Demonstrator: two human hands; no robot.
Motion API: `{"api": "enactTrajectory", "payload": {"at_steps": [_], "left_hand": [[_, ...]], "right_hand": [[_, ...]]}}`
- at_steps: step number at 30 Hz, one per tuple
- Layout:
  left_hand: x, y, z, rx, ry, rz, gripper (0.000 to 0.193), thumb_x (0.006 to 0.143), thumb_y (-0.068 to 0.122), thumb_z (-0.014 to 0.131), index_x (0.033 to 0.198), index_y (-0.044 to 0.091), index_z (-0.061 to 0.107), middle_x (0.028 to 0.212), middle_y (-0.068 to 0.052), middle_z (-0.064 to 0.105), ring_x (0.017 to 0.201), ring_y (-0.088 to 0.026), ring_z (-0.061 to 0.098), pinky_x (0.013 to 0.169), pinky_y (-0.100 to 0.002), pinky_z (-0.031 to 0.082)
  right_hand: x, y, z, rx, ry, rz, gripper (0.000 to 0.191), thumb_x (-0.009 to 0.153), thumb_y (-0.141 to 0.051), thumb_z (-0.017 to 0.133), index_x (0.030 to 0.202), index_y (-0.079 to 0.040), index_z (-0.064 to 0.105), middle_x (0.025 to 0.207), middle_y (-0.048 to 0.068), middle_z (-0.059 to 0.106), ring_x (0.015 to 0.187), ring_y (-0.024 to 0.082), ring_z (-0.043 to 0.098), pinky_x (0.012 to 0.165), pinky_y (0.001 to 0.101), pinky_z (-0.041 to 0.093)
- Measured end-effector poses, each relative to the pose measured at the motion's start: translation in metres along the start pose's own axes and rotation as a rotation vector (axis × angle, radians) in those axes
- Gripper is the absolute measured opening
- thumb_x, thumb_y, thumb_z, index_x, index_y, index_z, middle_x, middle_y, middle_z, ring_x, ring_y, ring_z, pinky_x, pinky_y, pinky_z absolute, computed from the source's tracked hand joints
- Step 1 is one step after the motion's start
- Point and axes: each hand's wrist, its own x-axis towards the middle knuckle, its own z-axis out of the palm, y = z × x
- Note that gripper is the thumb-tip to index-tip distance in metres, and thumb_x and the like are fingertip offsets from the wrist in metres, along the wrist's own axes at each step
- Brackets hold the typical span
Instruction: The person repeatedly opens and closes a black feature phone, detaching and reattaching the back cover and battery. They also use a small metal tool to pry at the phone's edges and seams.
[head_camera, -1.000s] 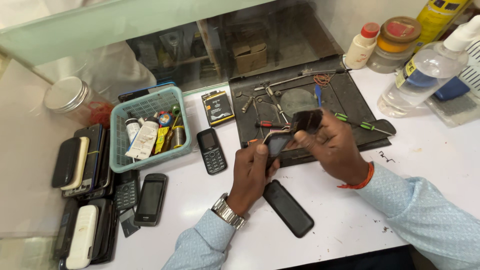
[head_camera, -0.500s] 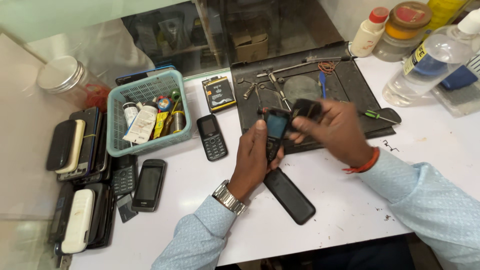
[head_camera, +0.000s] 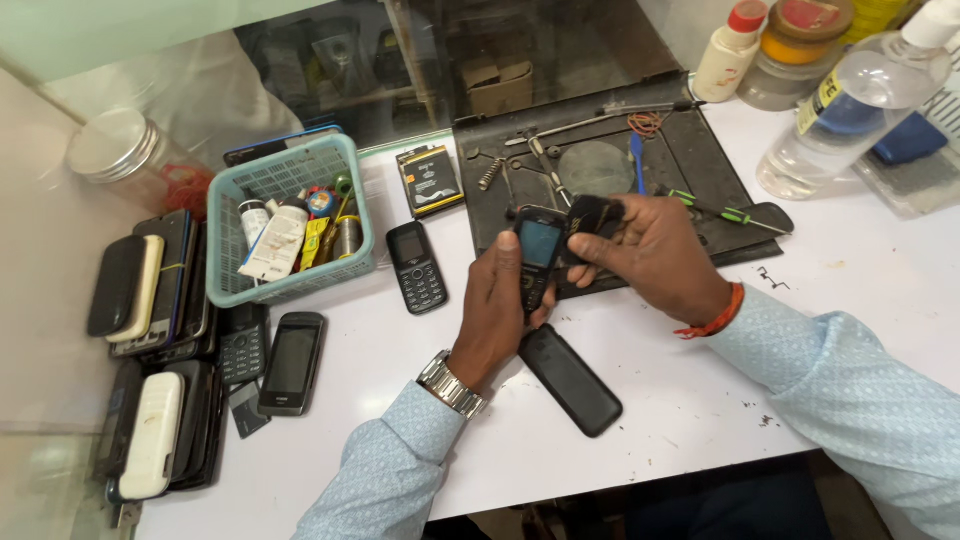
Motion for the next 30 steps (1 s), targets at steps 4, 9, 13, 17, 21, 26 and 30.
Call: {"api": "enactTrajectory", "payload": {"at_steps": [4, 9, 13, 17, 21, 26, 30], "left_hand": [[0.000, 0.000, 0.001, -0.014, 0.023, 0.023, 0.063, 0.108, 0.056, 0.025, 0.097, 0.004, 0.059, 0.061, -0.001, 0.059, 0.044, -0.006, 0.052, 0.039, -0.022, 0.041], [-0.001, -0.003, -0.001, 0.001, 0.028, 0.032, 0.062, 0.107, 0.057, 0.025, 0.096, 0.005, 0.058, 0.061, -0.001, 0.058, 0.045, -0.006, 0.051, 0.040, -0.022, 0.042], [0.000, -0.003, 0.001, -0.005, 0.029, 0.039, 0.063, 0.107, 0.057, 0.025, 0.095, 0.005, 0.058, 0.061, -0.001, 0.058, 0.045, -0.006, 0.051, 0.040, -0.022, 0.042], [0.000, -0.002, 0.001, 0.038, 0.028, 0.033, 0.063, 0.107, 0.058, 0.026, 0.094, 0.005, 0.059, 0.058, 0.000, 0.057, 0.044, -0.006, 0.051, 0.039, -0.022, 0.041], [0.001, -0.004, 0.002, 0.078, 0.002, -0.001, 0.065, 0.107, 0.058, 0.026, 0.097, 0.004, 0.061, 0.059, 0.001, 0.058, 0.044, -0.006, 0.052, 0.038, -0.022, 0.040], [0.000, -0.007, 0.001, 0.093, -0.043, 0.101, 0.067, 0.107, 0.058, 0.025, 0.113, 0.003, 0.064, 0.058, 0.001, 0.056, 0.044, -0.004, 0.050, 0.039, -0.022, 0.038], [-0.004, -0.005, 0.000, 0.113, -0.073, 0.163, 0.069, 0.108, 0.059, 0.026, 0.129, 0.003, 0.062, 0.061, 0.002, 0.055, 0.048, -0.004, 0.047, 0.043, -0.022, 0.037]], "right_hand": [[-0.003, 0.002, 0.005, 0.010, -0.026, 0.023, 0.022, 0.093, -0.007, 0.071, 0.110, 0.007, 0.069, 0.089, 0.012, 0.076, 0.074, 0.013, 0.074, 0.065, 0.0264, 0.065], [-0.002, 0.002, 0.005, -0.034, -0.027, 0.015, 0.021, 0.093, -0.007, 0.071, 0.107, 0.007, 0.070, 0.090, 0.013, 0.077, 0.074, 0.013, 0.074, 0.064, 0.0257, 0.064], [-0.003, 0.003, 0.006, -0.035, -0.025, 0.025, 0.022, 0.093, -0.007, 0.070, 0.109, 0.007, 0.068, 0.090, 0.011, 0.076, 0.074, 0.012, 0.074, 0.064, 0.0262, 0.065], [0.000, 0.002, 0.004, -0.001, -0.020, 0.009, 0.024, 0.098, -0.014, 0.065, 0.113, 0.005, 0.065, 0.089, 0.009, 0.074, 0.074, 0.011, 0.071, 0.066, 0.0257, 0.062], [0.003, 0.000, -0.003, -0.100, -0.016, -0.024, 0.027, 0.101, -0.022, 0.062, 0.110, 0.003, 0.061, 0.087, 0.007, 0.072, 0.074, 0.010, 0.071, 0.067, 0.0256, 0.061], [0.000, -0.008, -0.007, -0.169, -0.046, -0.024, 0.026, 0.100, -0.025, 0.063, 0.107, 0.000, 0.062, 0.080, 0.006, 0.071, 0.069, 0.010, 0.069, 0.063, 0.0254, 0.059], [-0.002, -0.019, -0.014, -0.332, -0.062, -0.023, 0.024, 0.099, -0.026, 0.063, 0.101, -0.002, 0.065, 0.071, 0.003, 0.070, 0.064, 0.009, 0.067, 0.060, 0.0246, 0.056]]}}
